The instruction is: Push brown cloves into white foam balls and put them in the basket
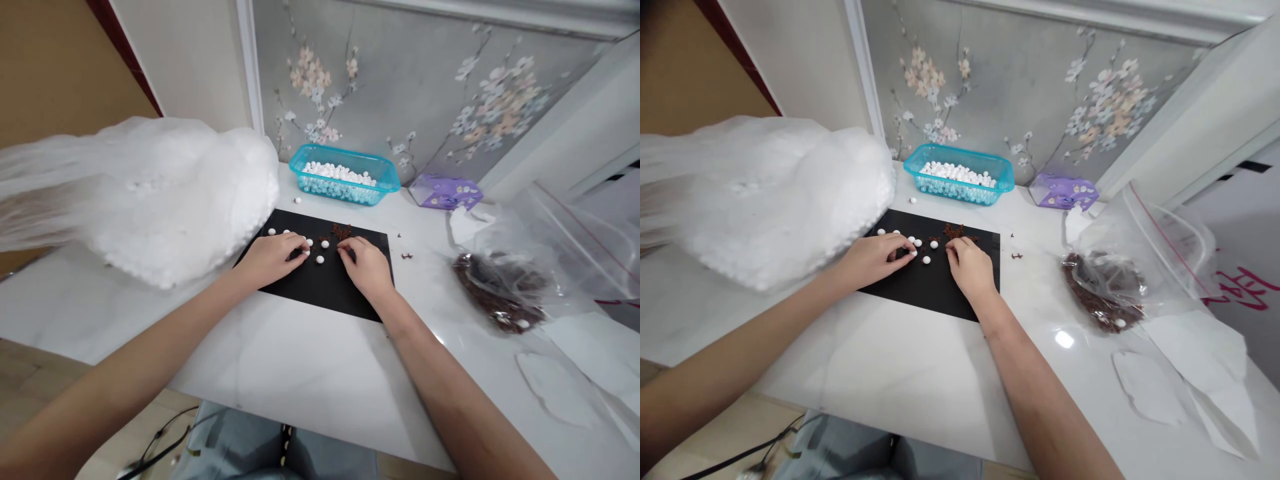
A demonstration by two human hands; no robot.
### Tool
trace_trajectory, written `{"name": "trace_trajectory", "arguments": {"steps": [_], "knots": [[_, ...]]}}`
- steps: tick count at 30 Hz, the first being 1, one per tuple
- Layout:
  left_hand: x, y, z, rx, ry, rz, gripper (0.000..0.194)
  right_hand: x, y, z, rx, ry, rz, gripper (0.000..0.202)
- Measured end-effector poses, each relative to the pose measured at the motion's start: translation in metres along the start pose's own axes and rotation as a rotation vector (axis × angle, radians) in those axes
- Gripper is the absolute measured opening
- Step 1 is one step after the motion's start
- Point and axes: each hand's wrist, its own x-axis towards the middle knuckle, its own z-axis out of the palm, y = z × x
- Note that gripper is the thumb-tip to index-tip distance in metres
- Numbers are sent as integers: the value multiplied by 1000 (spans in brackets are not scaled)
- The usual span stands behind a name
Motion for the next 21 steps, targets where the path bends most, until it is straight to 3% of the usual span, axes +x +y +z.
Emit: {"name": "trace_trajectory", "arguments": {"steps": [7, 12, 16, 21], "knots": [[-3, 10, -4, -181, -47, 80, 25, 0, 0, 0, 93, 52, 5, 13], [-7, 24, -6, -286, -43, 112, 26, 0, 3, 0, 264, 85, 87, 9], [-10, 34, -2, -299, -137, 108, 24, 1, 6, 0, 425, 100, 137, 12], [-8, 31, 5, -279, -130, 50, 21, -2, 2, -3, 398, 94, -14, 12]]}}
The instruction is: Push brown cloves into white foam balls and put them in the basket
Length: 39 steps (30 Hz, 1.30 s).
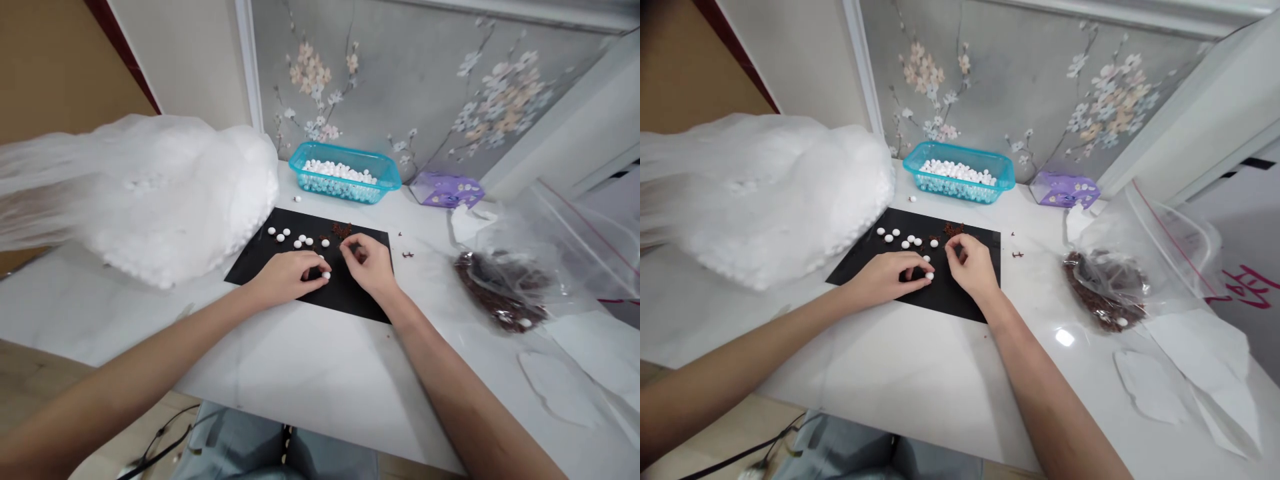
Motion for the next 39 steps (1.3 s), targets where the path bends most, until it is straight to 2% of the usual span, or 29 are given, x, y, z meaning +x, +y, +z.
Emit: {"name": "trace_trajectory", "arguments": {"steps": [4, 8, 11, 14, 19, 24, 39], "knots": [[2, -9, -1, -5, 10, -46, 24, -8, -14, -1, -154, -59, -164, 15], [4, -12, -2, -7, 29, -142, 26, -15, -25, 1, -291, -118, -269, 22], [4, -12, -1, -19, 37, -152, 24, -16, -25, 5, -378, -165, -324, 25], [5, -13, 0, -54, 30, -147, 24, -16, -23, 6, -418, -181, -345, 24], [5, -15, 0, -192, 54, -221, 34, -16, -21, 6, -435, -193, -352, 23], [5, -12, -3, -166, 46, -245, 21, -16, -22, 6, -445, -209, -352, 23], [6, -12, -1, -228, 90, -286, 20, -16, -22, 7, -392, -256, -376, 23]]}}
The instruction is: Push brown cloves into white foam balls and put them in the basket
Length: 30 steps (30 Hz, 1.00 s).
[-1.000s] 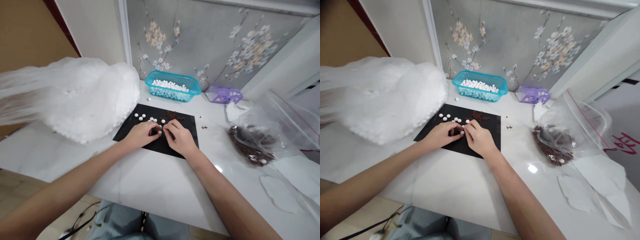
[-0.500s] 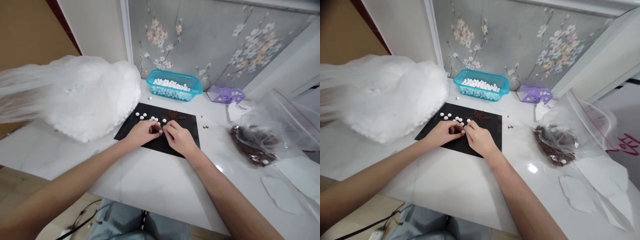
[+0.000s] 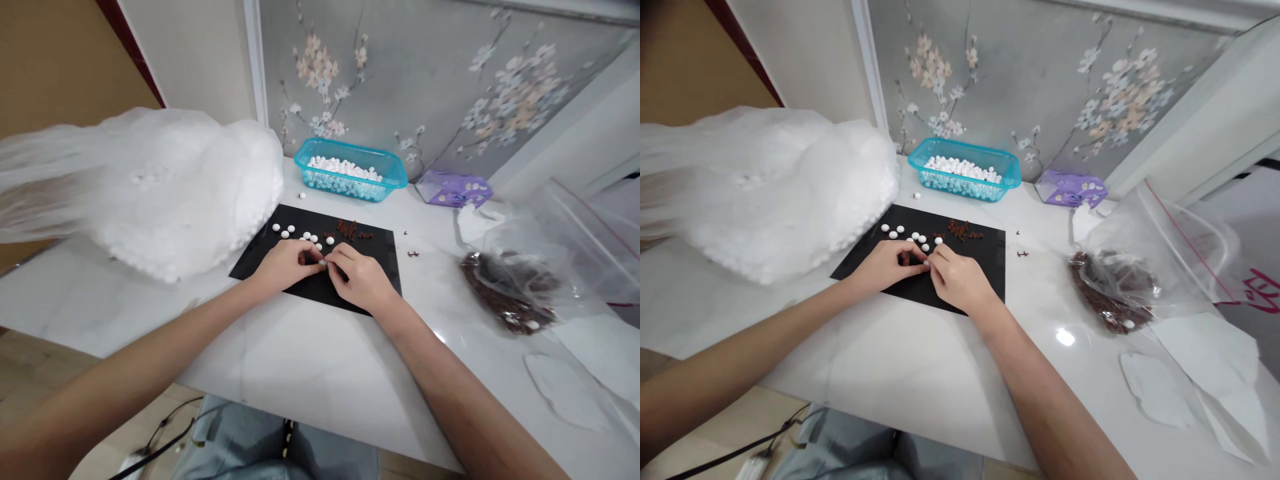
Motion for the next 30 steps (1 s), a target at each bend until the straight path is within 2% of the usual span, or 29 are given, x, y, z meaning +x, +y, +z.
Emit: {"name": "trace_trajectory", "arguments": {"steps": [6, 13, 22, 26, 30], "knots": [[0, -4, 6, -30, 51, -25, 23, 1, -3, -2, 61, -34, 18, 22], [-1, -7, 11, -66, 129, -3, 18, 3, -1, -1, 168, -64, 114, 24], [0, -7, 11, -107, 113, 1, 16, 7, -7, 0, 97, -107, 130, 23], [1, -7, 11, -75, 110, -6, 18, 7, -12, 1, 81, -83, 159, 22], [1, -5, 11, -32, 117, -25, 19, 9, -2, 6, 250, 17, 195, 22]]}}
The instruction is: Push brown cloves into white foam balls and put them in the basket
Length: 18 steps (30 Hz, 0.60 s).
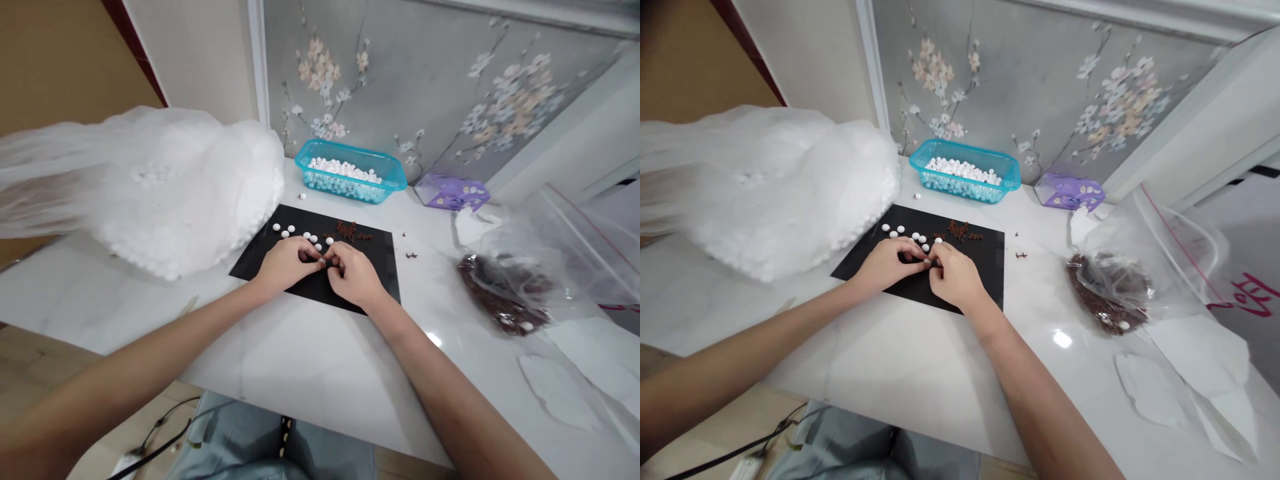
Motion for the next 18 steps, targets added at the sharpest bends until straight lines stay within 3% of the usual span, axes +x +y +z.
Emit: {"name": "trace_trajectory", "arguments": {"steps": [3, 6, 8, 13, 18], "knots": [[0, 4, -3, 78, 32, -10, 17, 5, 16, -3, 56, 199, 114, 20], [-1, 9, -12, 185, 69, -31, 17, 7, 31, -8, -88, 396, 288, 22], [-1, 11, -19, 259, 86, -38, 17, 7, 35, -11, -191, 379, 333, 29], [0, 8, -28, 433, 122, -5, 16, 5, 32, -11, -345, 171, 273, 35], [1, 2, -27, 527, 98, 25, 18, 5, 31, -11, -342, 184, 292, 23]]}}
